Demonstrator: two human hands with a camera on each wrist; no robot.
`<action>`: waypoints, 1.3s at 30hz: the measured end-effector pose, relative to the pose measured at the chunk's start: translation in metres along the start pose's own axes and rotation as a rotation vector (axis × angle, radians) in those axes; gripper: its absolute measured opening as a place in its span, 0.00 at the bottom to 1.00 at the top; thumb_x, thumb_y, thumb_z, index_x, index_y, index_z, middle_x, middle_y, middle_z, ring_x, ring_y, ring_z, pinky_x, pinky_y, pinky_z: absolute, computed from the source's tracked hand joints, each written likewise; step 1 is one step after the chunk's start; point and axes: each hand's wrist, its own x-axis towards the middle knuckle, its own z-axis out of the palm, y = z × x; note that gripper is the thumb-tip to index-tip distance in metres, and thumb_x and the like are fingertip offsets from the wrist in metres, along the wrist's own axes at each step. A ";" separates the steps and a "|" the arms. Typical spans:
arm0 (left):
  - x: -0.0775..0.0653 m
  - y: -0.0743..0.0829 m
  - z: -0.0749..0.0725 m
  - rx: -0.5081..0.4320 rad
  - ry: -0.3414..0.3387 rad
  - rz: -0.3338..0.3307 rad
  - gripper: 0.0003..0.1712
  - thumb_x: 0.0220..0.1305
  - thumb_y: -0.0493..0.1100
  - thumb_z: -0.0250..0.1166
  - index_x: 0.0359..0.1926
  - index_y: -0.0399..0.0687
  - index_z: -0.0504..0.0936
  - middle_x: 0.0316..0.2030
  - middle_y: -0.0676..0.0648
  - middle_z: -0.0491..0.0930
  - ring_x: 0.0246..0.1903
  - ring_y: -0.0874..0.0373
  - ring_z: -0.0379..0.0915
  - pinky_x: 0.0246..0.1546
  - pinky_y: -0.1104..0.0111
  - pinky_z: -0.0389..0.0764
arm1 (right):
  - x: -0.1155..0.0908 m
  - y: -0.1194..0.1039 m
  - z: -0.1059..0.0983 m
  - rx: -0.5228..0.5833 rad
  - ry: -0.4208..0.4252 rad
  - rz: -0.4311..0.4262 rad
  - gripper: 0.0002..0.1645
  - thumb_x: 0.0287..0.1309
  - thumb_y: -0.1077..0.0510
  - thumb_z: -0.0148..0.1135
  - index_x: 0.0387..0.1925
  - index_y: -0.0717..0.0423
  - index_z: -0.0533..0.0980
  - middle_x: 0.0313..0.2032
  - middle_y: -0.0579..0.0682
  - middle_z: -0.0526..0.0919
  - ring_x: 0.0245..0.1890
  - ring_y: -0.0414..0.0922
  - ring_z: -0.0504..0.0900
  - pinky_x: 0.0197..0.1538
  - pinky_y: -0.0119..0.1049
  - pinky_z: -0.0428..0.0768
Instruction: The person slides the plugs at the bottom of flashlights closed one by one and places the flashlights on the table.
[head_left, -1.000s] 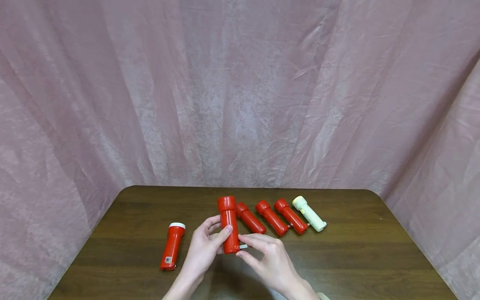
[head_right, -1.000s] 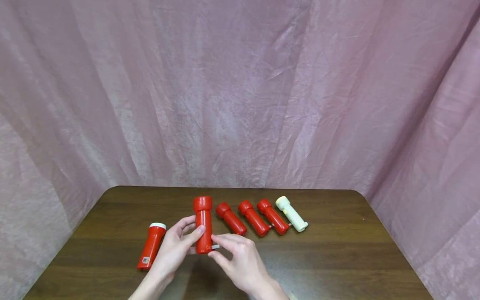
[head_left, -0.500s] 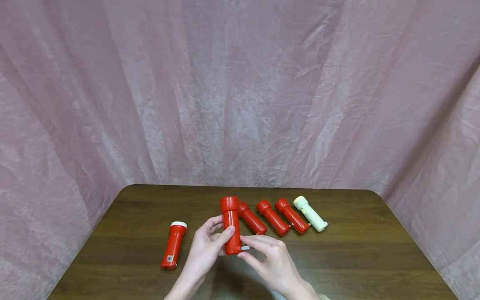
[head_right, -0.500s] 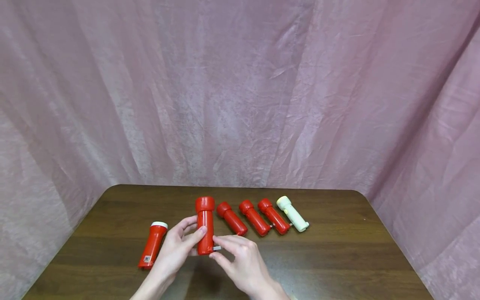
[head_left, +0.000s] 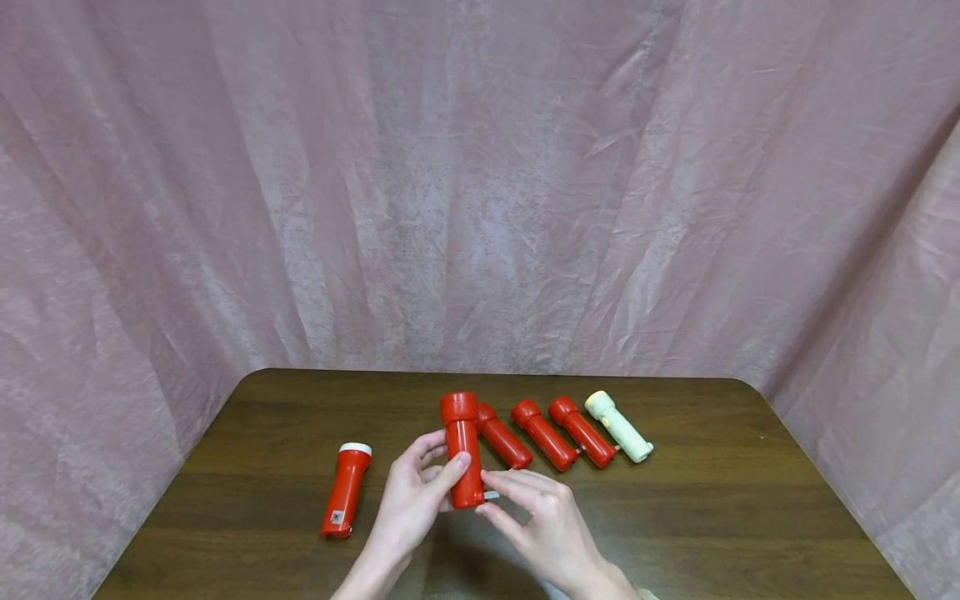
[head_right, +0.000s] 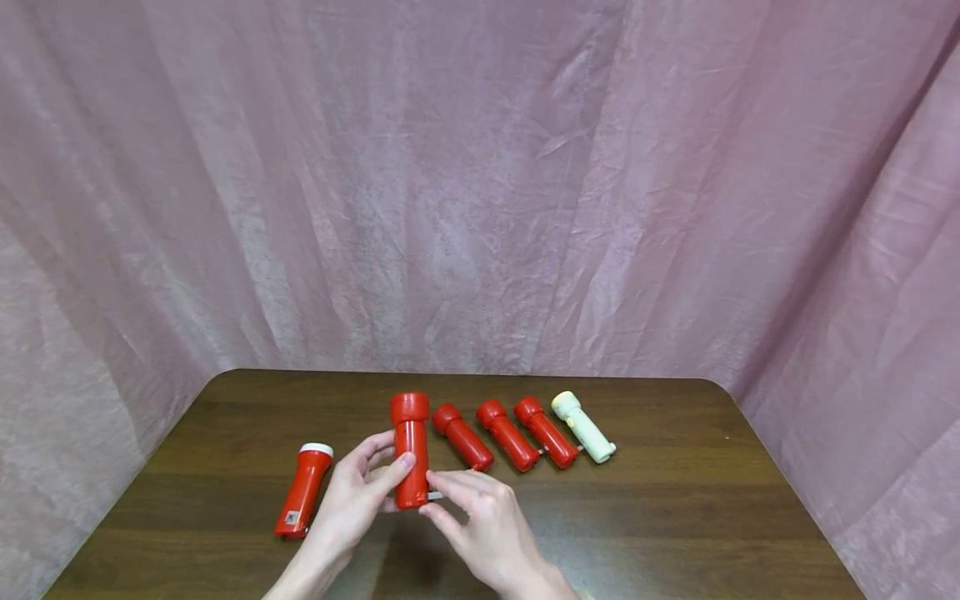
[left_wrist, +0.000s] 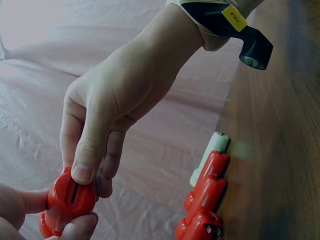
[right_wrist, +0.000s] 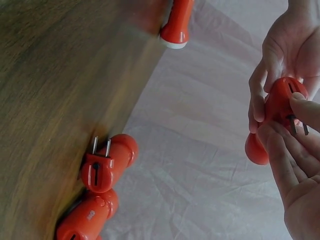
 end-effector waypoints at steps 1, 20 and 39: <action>0.000 0.000 0.000 -0.001 0.000 0.000 0.30 0.72 0.38 0.67 0.70 0.31 0.71 0.61 0.31 0.79 0.40 0.55 0.87 0.33 0.64 0.91 | 0.000 0.000 0.000 -0.004 0.000 -0.001 0.19 0.54 0.58 0.80 0.48 0.58 0.88 0.41 0.50 0.94 0.40 0.43 0.93 0.50 0.26 0.87; -0.001 0.001 0.001 0.004 -0.014 0.003 0.31 0.72 0.38 0.67 0.71 0.32 0.70 0.62 0.31 0.79 0.40 0.56 0.86 0.32 0.66 0.90 | -0.001 0.002 0.001 -0.047 0.017 -0.027 0.19 0.55 0.53 0.80 0.47 0.57 0.88 0.40 0.48 0.94 0.39 0.41 0.92 0.48 0.27 0.87; 0.000 -0.002 0.000 0.002 -0.005 -0.003 0.31 0.72 0.38 0.67 0.71 0.34 0.70 0.63 0.32 0.79 0.39 0.55 0.85 0.31 0.66 0.90 | -0.001 0.006 0.000 -0.037 0.021 -0.135 0.17 0.62 0.56 0.76 0.50 0.59 0.87 0.41 0.52 0.94 0.40 0.44 0.92 0.48 0.30 0.88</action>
